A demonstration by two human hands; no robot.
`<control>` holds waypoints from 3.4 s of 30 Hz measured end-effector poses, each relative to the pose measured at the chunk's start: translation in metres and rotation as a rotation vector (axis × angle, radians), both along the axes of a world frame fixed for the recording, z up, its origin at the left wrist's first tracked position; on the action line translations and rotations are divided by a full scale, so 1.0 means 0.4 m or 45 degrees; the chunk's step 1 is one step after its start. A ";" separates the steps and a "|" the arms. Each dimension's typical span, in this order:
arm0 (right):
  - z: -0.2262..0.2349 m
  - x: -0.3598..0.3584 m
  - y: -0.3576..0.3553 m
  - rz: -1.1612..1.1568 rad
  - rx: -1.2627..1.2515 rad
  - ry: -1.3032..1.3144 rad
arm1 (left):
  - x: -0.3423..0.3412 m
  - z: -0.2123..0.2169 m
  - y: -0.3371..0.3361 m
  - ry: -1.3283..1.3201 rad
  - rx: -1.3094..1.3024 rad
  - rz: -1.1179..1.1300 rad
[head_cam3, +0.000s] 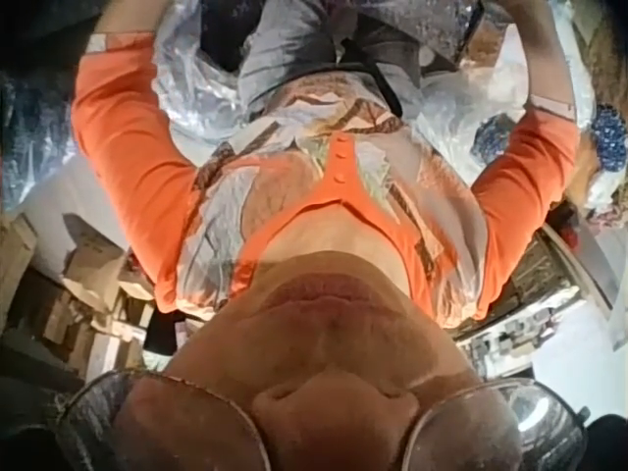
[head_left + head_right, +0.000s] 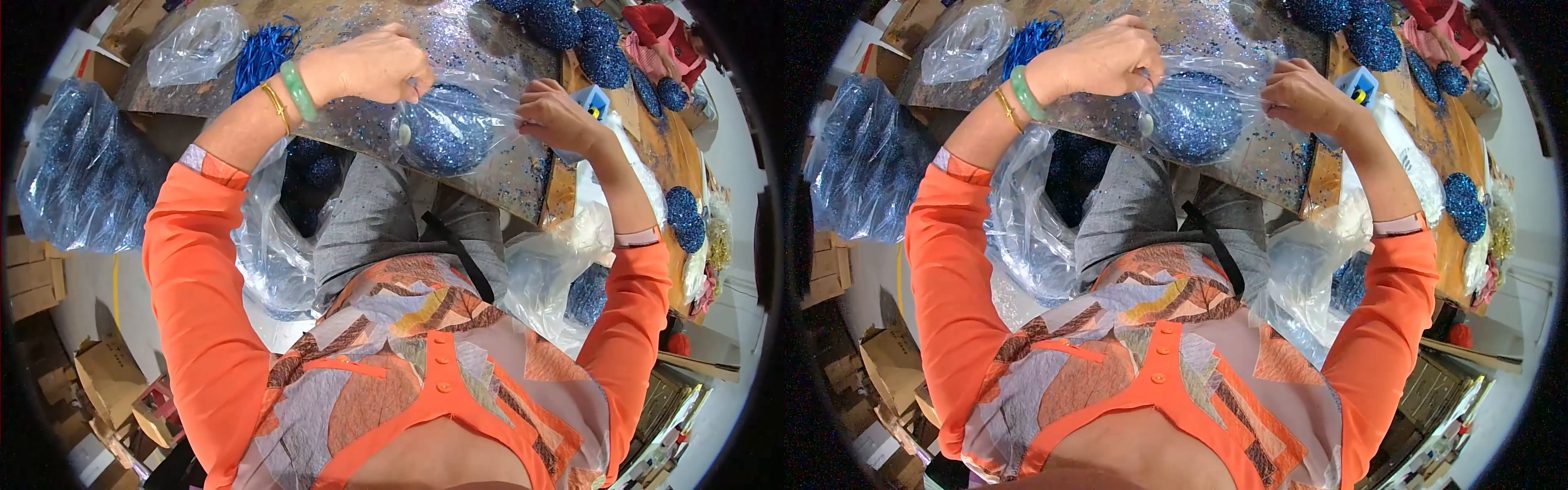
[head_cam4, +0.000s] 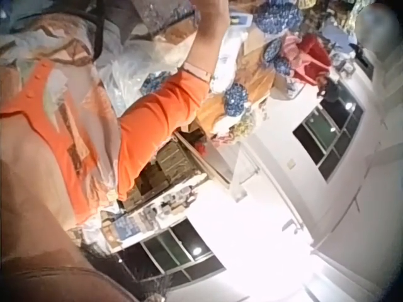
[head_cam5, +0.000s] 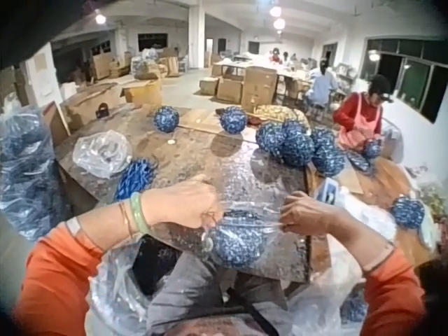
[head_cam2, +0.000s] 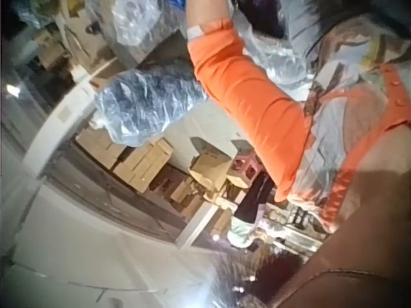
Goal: Packing blue decorative glitter balls into plastic bags and sealing them.
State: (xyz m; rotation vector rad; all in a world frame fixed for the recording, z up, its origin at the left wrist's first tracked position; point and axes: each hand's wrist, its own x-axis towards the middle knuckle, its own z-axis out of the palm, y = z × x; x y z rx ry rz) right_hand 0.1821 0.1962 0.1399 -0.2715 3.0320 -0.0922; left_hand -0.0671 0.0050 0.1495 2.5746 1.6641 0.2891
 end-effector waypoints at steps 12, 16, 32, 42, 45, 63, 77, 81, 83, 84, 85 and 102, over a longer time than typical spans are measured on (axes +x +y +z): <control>0.046 0.048 0.003 -0.213 -0.010 0.267 | -0.016 0.025 -0.067 0.300 0.286 0.253; 0.041 0.047 0.006 -0.230 -0.037 0.268 | 0.032 -0.005 -0.030 -0.213 0.266 0.368; 0.058 0.040 -0.137 -0.101 0.108 0.470 | 0.169 -0.084 0.152 0.111 0.385 0.423; 0.010 0.002 -0.122 -0.021 -0.266 0.583 | 0.163 -0.071 0.164 -0.027 0.482 0.565; 0.004 -0.009 -0.129 -0.145 -0.344 0.556 | 0.160 -0.091 0.159 -0.152 0.413 0.580; -0.105 -0.076 -0.072 -0.235 -0.382 0.913 | 0.154 -0.151 0.143 -0.787 0.227 0.463; -0.120 -0.097 -0.097 -0.338 -0.593 0.956 | 0.195 -0.121 0.067 -0.143 0.532 0.493; -0.121 -0.094 -0.120 -0.401 -0.464 0.995 | 0.199 -0.120 0.064 -0.215 0.476 0.510; -0.124 -0.060 -0.119 -0.443 -0.453 0.981 | 0.210 -0.119 0.068 -0.266 0.449 0.503; -0.124 -0.050 -0.122 -0.450 -0.467 0.955 | 0.213 -0.120 0.068 -0.314 0.460 0.478; -0.120 -0.033 -0.123 -0.457 -0.459 0.959 | 0.216 -0.121 0.069 -0.362 0.470 0.457; -0.278 0.364 0.247 -1.938 -1.059 0.457 | 0.225 -0.148 0.065 -0.503 0.536 0.558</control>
